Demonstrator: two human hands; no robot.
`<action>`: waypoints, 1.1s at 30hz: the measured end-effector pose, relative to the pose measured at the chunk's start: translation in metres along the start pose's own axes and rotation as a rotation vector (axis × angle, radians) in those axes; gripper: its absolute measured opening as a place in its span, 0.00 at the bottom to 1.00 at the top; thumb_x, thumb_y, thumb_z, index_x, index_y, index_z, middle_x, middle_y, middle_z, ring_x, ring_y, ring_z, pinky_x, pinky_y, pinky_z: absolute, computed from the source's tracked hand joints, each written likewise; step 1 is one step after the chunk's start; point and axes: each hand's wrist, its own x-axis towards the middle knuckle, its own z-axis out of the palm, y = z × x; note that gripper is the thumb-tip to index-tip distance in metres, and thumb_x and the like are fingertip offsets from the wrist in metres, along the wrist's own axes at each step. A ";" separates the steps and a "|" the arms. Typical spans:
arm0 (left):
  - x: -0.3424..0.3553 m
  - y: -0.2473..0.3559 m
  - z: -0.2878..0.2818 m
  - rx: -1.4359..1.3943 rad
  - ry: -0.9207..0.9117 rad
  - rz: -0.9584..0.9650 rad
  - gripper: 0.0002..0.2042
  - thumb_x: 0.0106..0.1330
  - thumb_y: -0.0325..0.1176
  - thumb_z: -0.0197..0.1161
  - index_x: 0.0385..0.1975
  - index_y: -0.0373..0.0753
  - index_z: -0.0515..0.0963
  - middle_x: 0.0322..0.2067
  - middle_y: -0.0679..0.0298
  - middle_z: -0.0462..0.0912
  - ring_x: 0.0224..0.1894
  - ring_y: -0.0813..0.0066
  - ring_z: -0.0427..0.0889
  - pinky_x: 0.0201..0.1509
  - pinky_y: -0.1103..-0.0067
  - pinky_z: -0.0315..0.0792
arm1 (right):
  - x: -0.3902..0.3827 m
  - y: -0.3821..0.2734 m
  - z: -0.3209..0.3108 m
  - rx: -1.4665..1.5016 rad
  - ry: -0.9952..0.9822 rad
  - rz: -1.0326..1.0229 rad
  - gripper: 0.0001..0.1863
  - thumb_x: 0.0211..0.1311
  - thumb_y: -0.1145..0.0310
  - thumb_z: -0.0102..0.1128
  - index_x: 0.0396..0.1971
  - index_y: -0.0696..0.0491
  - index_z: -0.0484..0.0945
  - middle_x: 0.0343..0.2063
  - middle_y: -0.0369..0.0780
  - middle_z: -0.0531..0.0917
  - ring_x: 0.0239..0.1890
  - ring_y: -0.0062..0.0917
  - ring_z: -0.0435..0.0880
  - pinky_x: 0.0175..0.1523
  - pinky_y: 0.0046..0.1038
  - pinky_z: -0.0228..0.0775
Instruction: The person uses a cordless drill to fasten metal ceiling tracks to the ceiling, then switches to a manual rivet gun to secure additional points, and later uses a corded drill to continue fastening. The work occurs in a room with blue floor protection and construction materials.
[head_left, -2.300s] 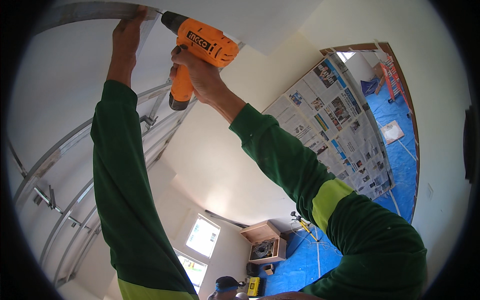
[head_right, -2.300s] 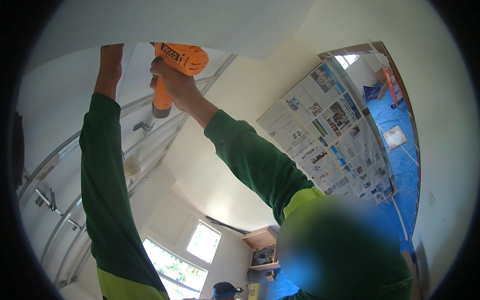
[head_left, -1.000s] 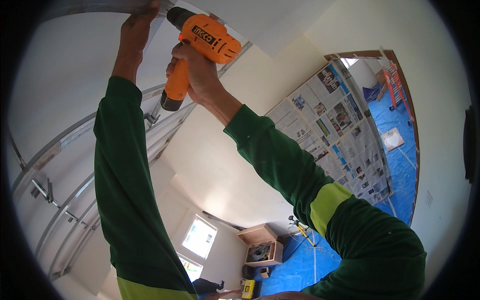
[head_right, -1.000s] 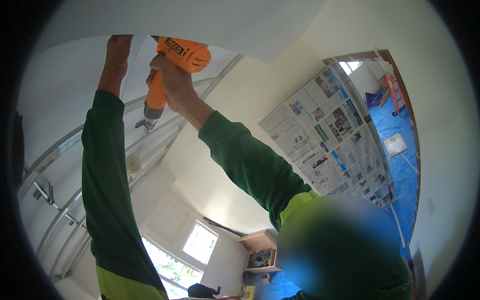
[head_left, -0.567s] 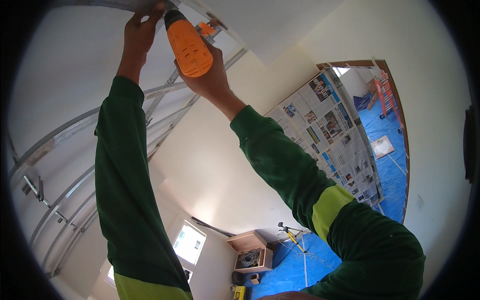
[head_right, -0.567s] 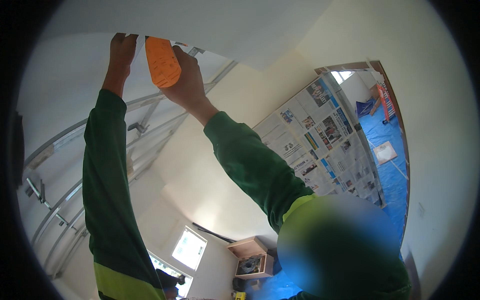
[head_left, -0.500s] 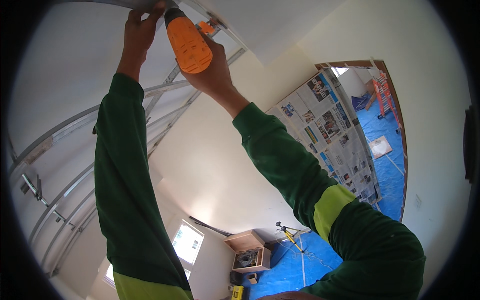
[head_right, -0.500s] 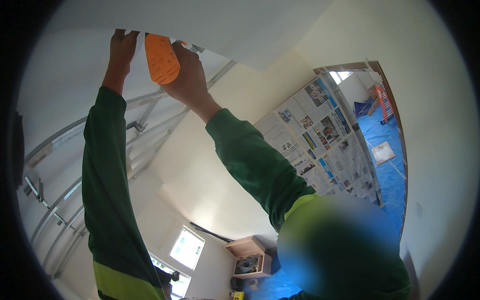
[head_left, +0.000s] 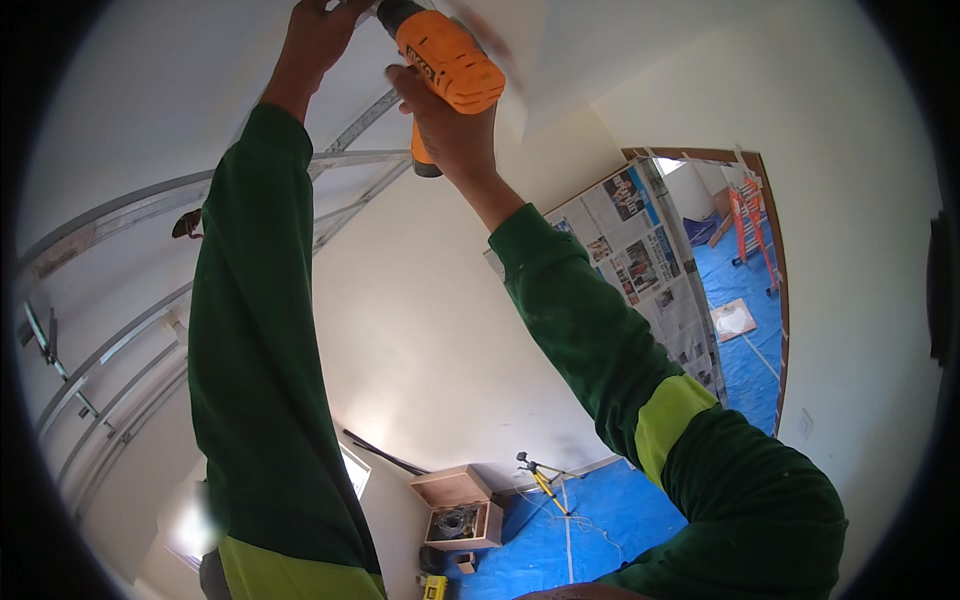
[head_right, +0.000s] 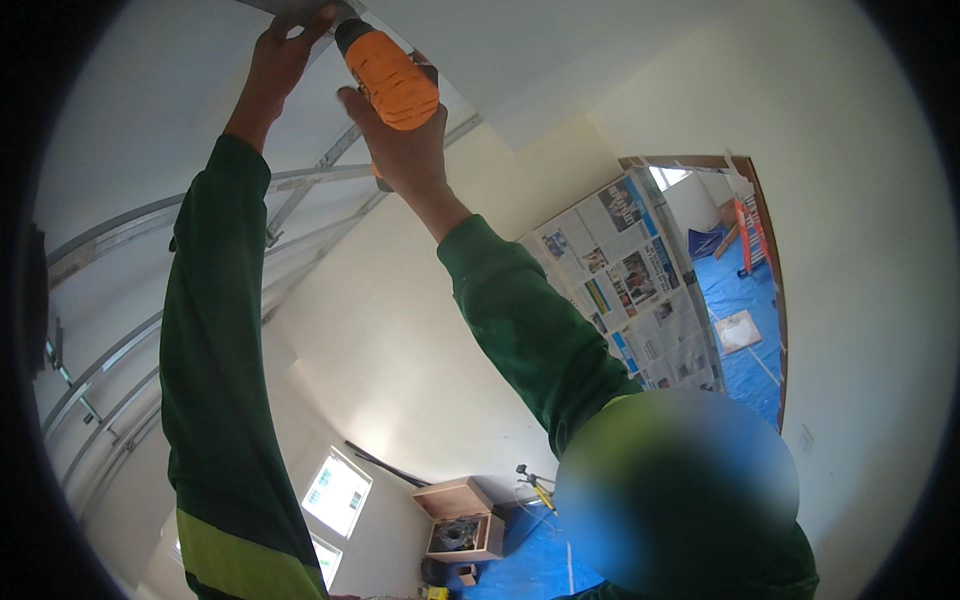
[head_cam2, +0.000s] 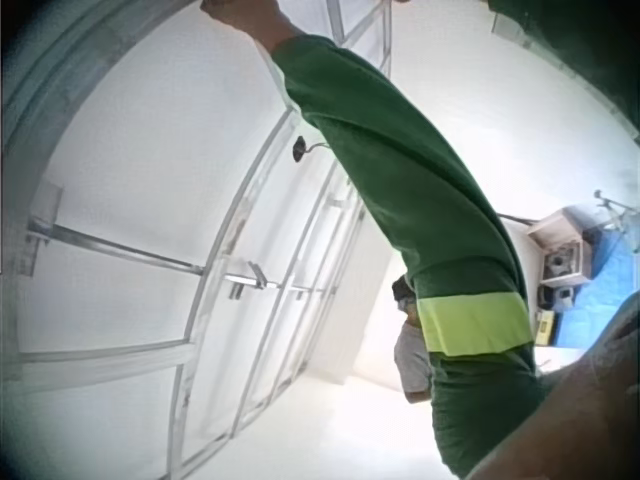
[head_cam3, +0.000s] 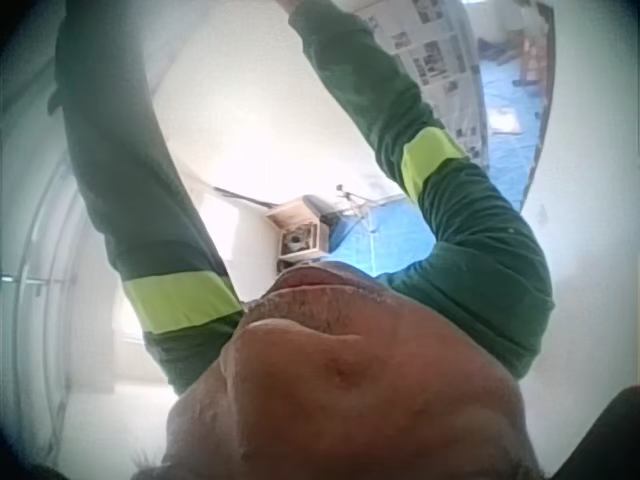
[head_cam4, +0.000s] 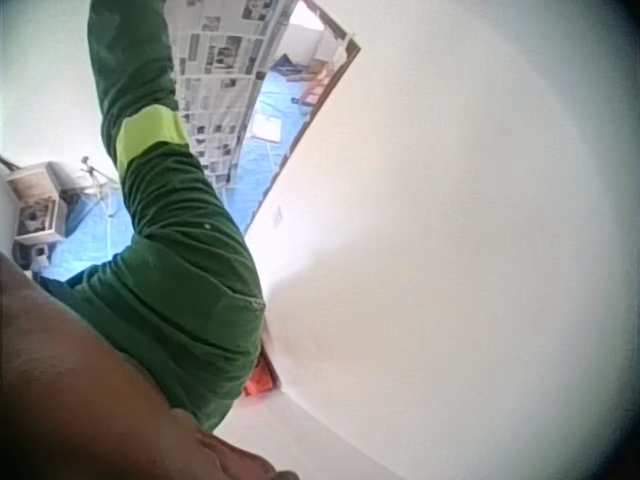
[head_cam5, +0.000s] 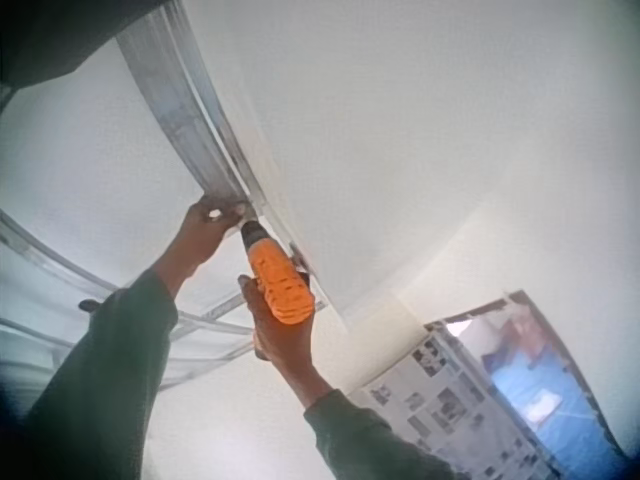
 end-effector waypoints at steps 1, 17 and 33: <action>-0.001 0.002 0.001 0.014 0.012 -0.004 0.20 0.72 0.43 0.71 0.54 0.33 0.84 0.52 0.58 0.88 0.56 0.66 0.83 0.63 0.70 0.75 | 0.000 -0.002 0.001 0.025 0.027 0.022 0.14 0.67 0.67 0.69 0.46 0.59 0.80 0.31 0.34 0.85 0.31 0.17 0.83 0.38 0.25 0.75; 0.000 0.002 0.001 0.072 0.064 0.013 0.20 0.71 0.44 0.72 0.51 0.33 0.85 0.48 0.57 0.88 0.55 0.64 0.83 0.62 0.69 0.74 | -0.004 0.001 0.007 0.322 -0.040 0.205 0.07 0.63 0.73 0.62 0.39 0.56 0.76 0.25 0.34 0.79 0.26 0.19 0.80 0.35 0.28 0.78; 0.020 -0.033 -0.019 0.306 -0.082 0.000 0.39 0.75 0.61 0.59 0.72 0.33 0.69 0.68 0.44 0.73 0.74 0.53 0.69 0.78 0.66 0.59 | -0.013 0.000 -0.003 0.405 -0.036 0.273 0.04 0.66 0.70 0.64 0.33 0.52 0.79 0.26 0.33 0.81 0.27 0.20 0.83 0.38 0.28 0.78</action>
